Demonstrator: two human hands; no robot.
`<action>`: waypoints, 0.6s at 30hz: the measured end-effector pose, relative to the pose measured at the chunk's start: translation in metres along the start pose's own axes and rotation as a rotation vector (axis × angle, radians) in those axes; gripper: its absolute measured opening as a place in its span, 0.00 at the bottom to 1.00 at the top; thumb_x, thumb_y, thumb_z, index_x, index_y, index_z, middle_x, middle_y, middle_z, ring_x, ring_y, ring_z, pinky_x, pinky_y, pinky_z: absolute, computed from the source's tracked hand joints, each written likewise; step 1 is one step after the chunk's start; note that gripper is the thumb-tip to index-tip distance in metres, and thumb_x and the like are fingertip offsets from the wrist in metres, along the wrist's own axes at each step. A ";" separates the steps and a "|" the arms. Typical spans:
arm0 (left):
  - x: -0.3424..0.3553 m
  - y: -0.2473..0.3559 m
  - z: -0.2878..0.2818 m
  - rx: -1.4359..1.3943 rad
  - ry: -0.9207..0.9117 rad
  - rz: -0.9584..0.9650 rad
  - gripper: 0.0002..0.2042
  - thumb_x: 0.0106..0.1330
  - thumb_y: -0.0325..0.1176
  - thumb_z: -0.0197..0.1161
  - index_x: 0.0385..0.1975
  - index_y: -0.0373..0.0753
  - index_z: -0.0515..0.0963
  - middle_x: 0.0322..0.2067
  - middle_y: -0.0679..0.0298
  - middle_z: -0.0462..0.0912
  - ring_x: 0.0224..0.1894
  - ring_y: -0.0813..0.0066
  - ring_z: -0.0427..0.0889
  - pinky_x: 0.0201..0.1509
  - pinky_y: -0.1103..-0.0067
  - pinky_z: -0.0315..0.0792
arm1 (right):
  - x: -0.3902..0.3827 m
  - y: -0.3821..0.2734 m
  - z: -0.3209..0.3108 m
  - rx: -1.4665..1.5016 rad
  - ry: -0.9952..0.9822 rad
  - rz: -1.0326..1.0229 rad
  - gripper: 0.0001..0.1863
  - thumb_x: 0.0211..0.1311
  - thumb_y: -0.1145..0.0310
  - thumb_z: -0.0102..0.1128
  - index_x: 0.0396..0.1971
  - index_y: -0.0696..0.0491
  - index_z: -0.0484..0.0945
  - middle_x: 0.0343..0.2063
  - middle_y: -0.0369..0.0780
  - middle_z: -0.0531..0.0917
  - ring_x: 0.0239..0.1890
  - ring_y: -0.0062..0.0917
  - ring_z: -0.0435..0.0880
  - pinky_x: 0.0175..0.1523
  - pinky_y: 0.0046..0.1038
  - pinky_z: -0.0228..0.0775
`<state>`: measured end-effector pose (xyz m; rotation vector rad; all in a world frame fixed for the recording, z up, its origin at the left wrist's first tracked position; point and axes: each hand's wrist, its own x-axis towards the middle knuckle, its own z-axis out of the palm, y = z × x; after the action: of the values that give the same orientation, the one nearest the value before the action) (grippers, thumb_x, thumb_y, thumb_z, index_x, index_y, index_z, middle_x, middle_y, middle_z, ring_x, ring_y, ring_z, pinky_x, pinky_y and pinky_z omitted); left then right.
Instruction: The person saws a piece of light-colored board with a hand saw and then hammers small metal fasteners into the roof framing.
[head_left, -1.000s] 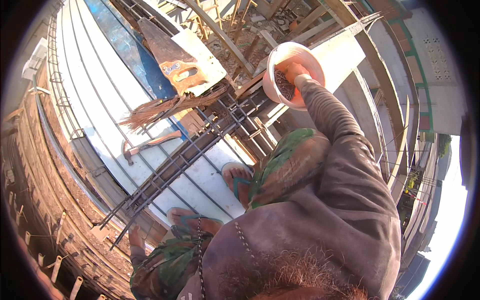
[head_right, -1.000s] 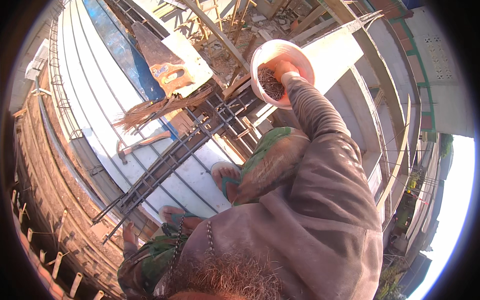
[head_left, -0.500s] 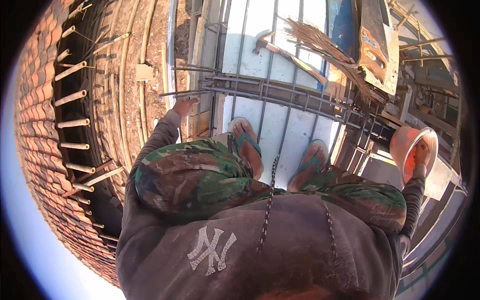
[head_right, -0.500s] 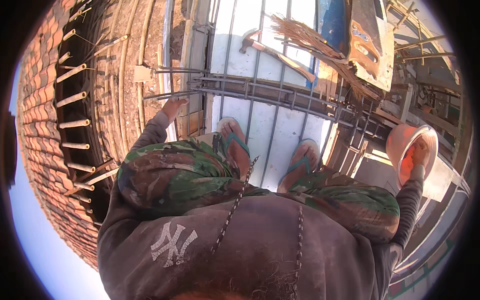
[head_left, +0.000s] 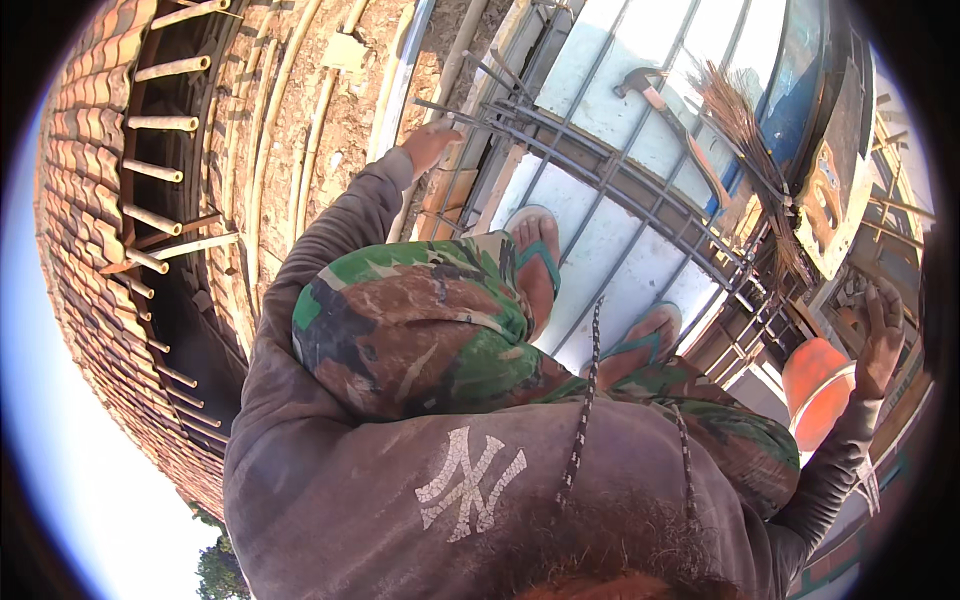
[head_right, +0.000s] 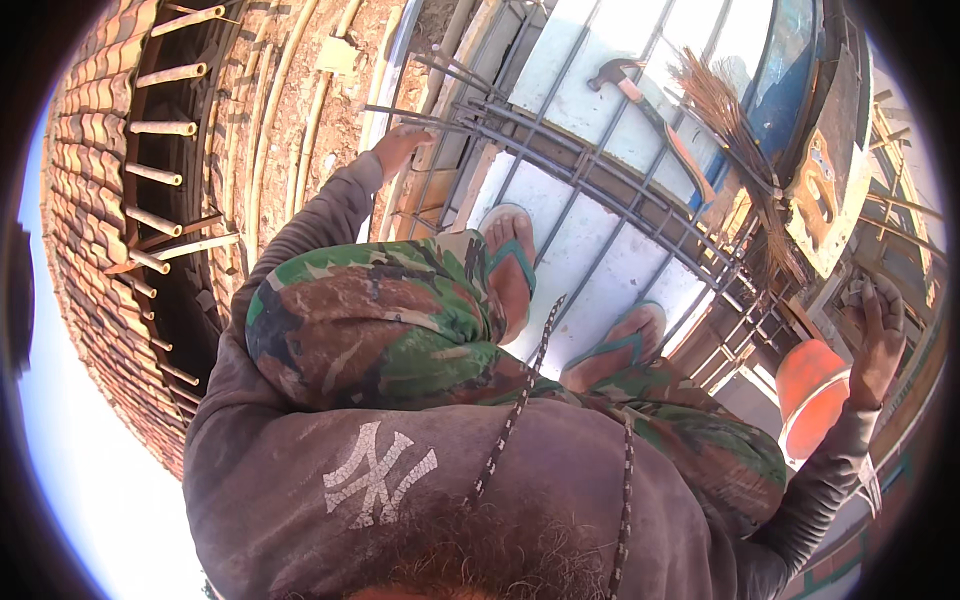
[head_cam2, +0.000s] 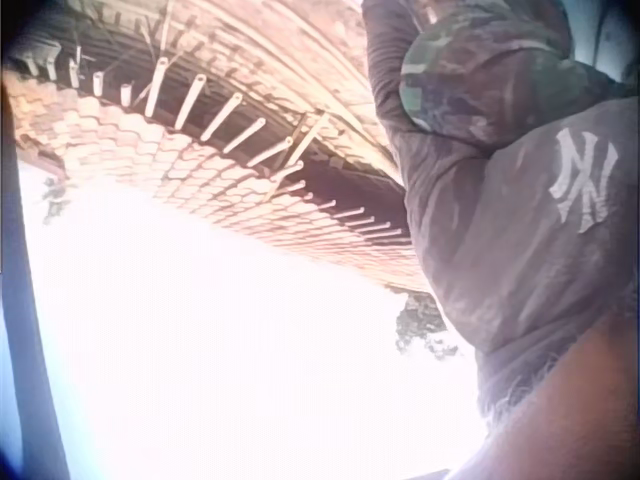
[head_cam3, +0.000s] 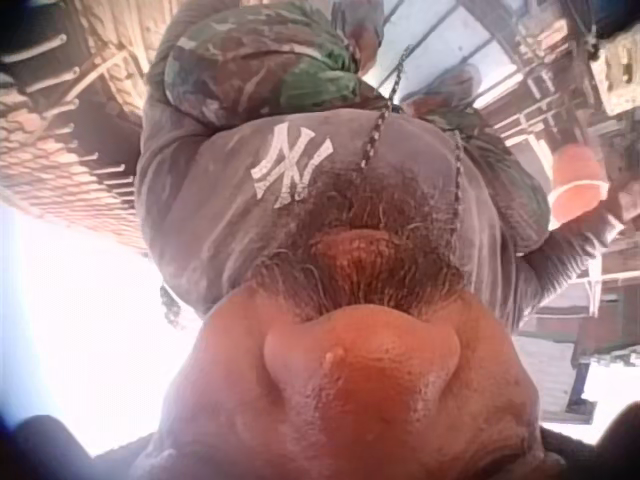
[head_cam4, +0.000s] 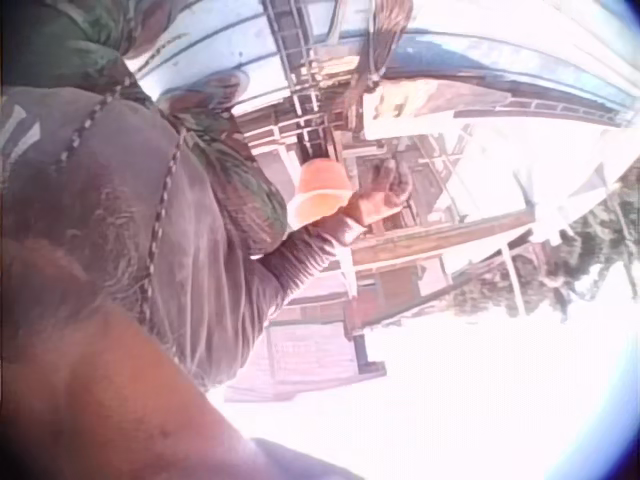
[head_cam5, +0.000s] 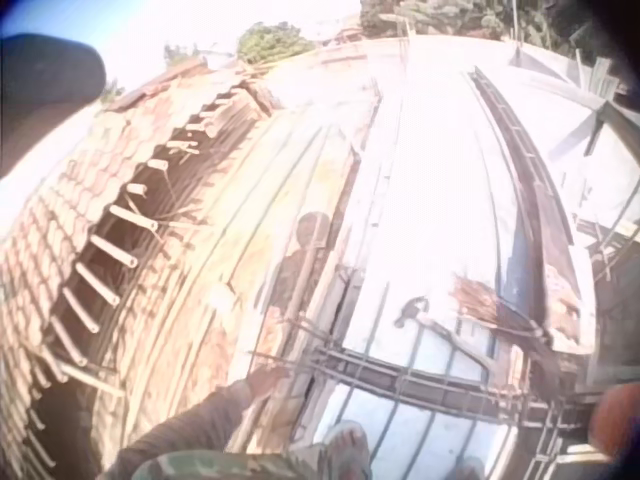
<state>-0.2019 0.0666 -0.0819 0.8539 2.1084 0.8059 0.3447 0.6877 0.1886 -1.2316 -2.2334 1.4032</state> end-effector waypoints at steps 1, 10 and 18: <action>0.000 0.003 0.001 -0.003 0.004 0.001 0.13 0.69 0.35 0.63 0.48 0.35 0.83 0.48 0.53 0.87 0.46 0.64 0.86 0.51 0.74 0.78 | 0.008 -0.023 0.034 0.058 -0.113 0.069 0.13 0.74 0.70 0.61 0.54 0.57 0.80 0.39 0.35 0.86 0.43 0.19 0.85 0.48 0.22 0.78; -0.033 0.029 0.014 -0.558 0.227 -0.299 0.19 0.71 0.33 0.52 0.58 0.35 0.81 0.61 0.57 0.83 0.62 0.67 0.79 0.65 0.78 0.70 | -0.026 -0.124 0.401 0.503 -0.862 0.104 0.06 0.72 0.75 0.63 0.44 0.60 0.79 0.34 0.37 0.85 0.36 0.19 0.84 0.42 0.23 0.80; -0.058 0.048 0.019 -0.662 0.181 -0.211 0.24 0.69 0.28 0.53 0.66 0.34 0.74 0.58 0.58 0.82 0.57 0.72 0.79 0.63 0.77 0.71 | -0.057 -0.109 0.583 0.311 -0.554 -0.192 0.05 0.69 0.69 0.63 0.41 0.53 0.82 0.35 0.45 0.88 0.36 0.37 0.89 0.43 0.36 0.79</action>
<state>-0.1415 0.0557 -0.0351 0.2075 1.8437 1.3889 -0.0150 0.2550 -0.0085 -0.5541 -2.2415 2.0983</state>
